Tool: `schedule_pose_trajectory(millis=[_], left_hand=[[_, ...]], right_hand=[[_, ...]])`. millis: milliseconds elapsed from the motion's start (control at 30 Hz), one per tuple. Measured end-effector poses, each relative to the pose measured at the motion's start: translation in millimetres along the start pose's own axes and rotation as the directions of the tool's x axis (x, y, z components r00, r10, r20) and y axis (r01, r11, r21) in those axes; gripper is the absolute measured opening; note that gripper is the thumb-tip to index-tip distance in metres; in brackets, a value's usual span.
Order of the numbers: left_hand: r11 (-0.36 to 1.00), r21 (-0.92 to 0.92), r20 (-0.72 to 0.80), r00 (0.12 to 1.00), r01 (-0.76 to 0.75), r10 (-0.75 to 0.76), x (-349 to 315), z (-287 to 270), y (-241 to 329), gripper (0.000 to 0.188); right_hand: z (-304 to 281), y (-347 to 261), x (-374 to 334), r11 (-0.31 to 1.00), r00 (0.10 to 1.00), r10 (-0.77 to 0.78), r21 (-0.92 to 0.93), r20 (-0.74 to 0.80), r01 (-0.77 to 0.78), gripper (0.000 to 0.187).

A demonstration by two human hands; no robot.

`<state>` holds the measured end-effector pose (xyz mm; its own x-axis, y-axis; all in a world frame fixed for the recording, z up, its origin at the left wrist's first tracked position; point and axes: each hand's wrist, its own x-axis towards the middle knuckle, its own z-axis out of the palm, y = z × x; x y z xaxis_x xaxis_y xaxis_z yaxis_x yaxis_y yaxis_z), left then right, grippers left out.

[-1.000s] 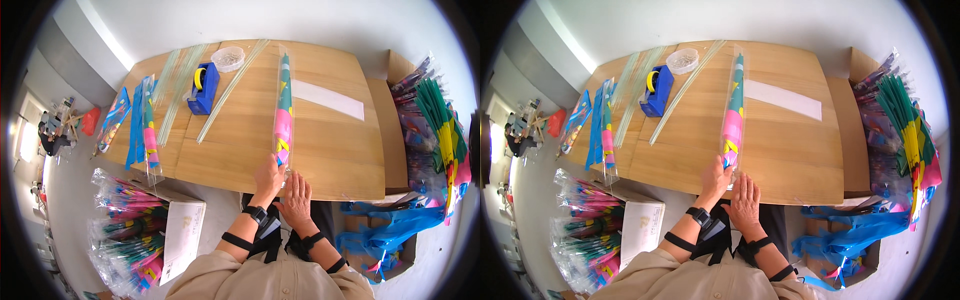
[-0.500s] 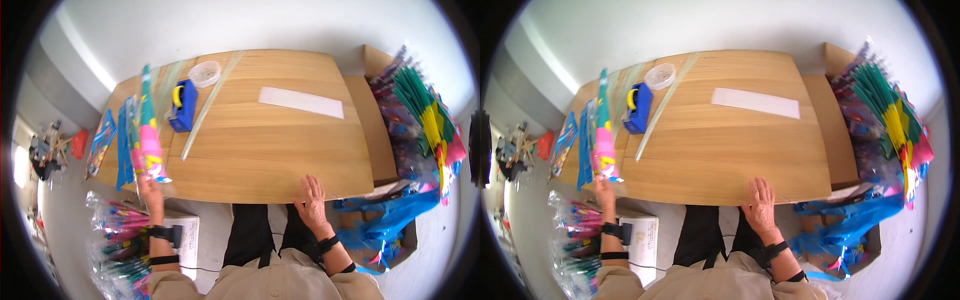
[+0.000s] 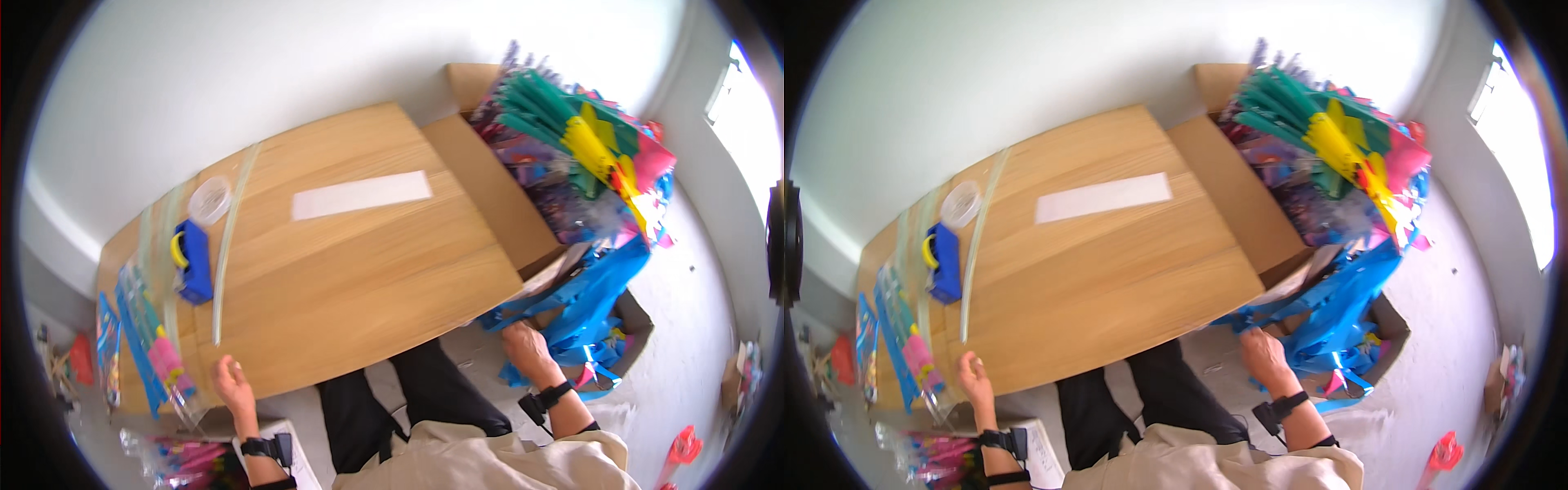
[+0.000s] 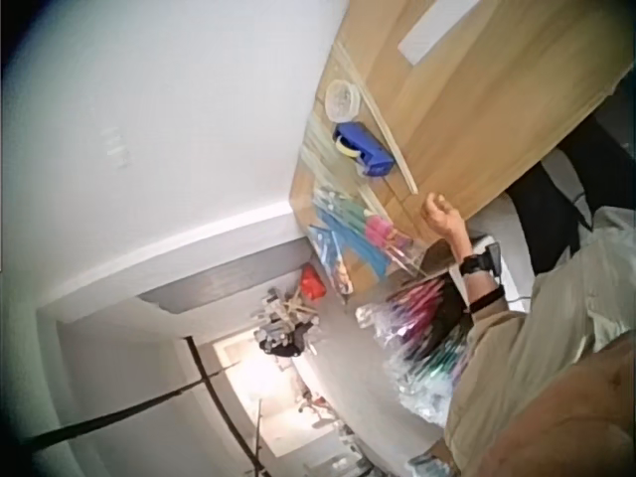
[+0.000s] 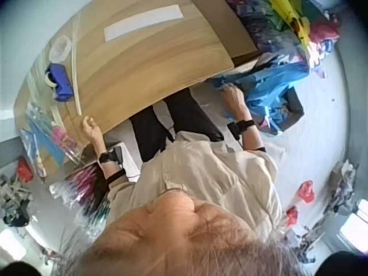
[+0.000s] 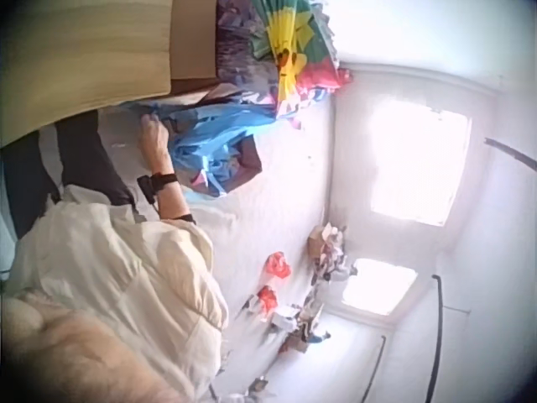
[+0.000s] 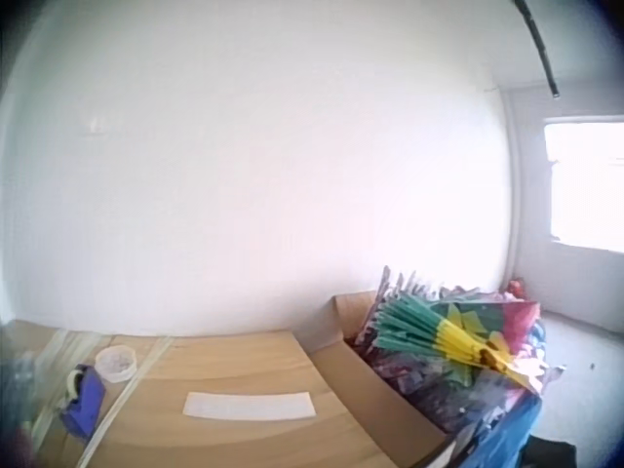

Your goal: Assembling a colorful paper kite by folding material, inserting support sticks, and placing it into a plastic sleeve.

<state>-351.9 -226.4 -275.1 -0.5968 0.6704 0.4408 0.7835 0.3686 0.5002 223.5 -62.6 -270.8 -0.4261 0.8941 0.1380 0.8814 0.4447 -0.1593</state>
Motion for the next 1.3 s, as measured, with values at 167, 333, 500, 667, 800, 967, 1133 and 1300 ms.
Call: schedule_pose_trajectory(millis=[167, 333, 500, 667, 800, 967, 1133, 1300], left_hand=[[0.953, -0.269, 0.235, 0.951, -0.135, 0.201, -24, 75, 116, 0.016], [0.943, -0.267, 0.202, 0.946, -0.197, 0.255, -41, 105, 153, 0.014], [0.929, -0.337, 0.215, 0.948, -0.152, 0.233, -41, 109, 149, 0.013], [0.930, -0.342, 0.202, 0.957, -0.131, 0.209, -43, 113, 149, 0.013], [0.942, -0.258, 0.203, 0.941, -0.214, 0.270, -40, 104, 151, 0.013], [0.942, -0.333, 0.269, 0.954, -0.037, 0.132, -24, 90, 152, 0.006], [0.806, -0.253, -0.112, 0.844, -0.535, 0.525, 13, 25, 237, 0.028], [0.708, -0.144, 0.021, 0.713, -0.691, 0.701, 33, -15, 283, 0.051]], right_hand=[[-89, 19, 94, 0.968, 0.822, 0.219, 0.225, -0.525, -0.114, 0.024], [-175, 125, 169, 0.956, 0.548, 0.214, 0.060, -0.809, -0.286, 0.019], [-193, 215, 186, 0.800, 0.643, 0.374, -0.118, -0.668, -0.588, 0.015], [-201, 234, 188, 0.668, 0.175, 0.633, 0.418, -0.754, -0.616, 0.019], [-214, 176, 167, 0.902, 0.363, 0.205, 0.032, -0.909, -0.430, 0.015], [-196, 60, 110, 0.977, 0.622, -0.148, -0.211, -0.769, -0.028, 0.009], [-162, -14, 67, 0.953, 0.749, -0.301, -0.153, -0.590, 0.262, 0.018], [-143, -52, 51, 0.875, 0.727, -0.428, -0.046, -0.538, 0.481, 0.024]])
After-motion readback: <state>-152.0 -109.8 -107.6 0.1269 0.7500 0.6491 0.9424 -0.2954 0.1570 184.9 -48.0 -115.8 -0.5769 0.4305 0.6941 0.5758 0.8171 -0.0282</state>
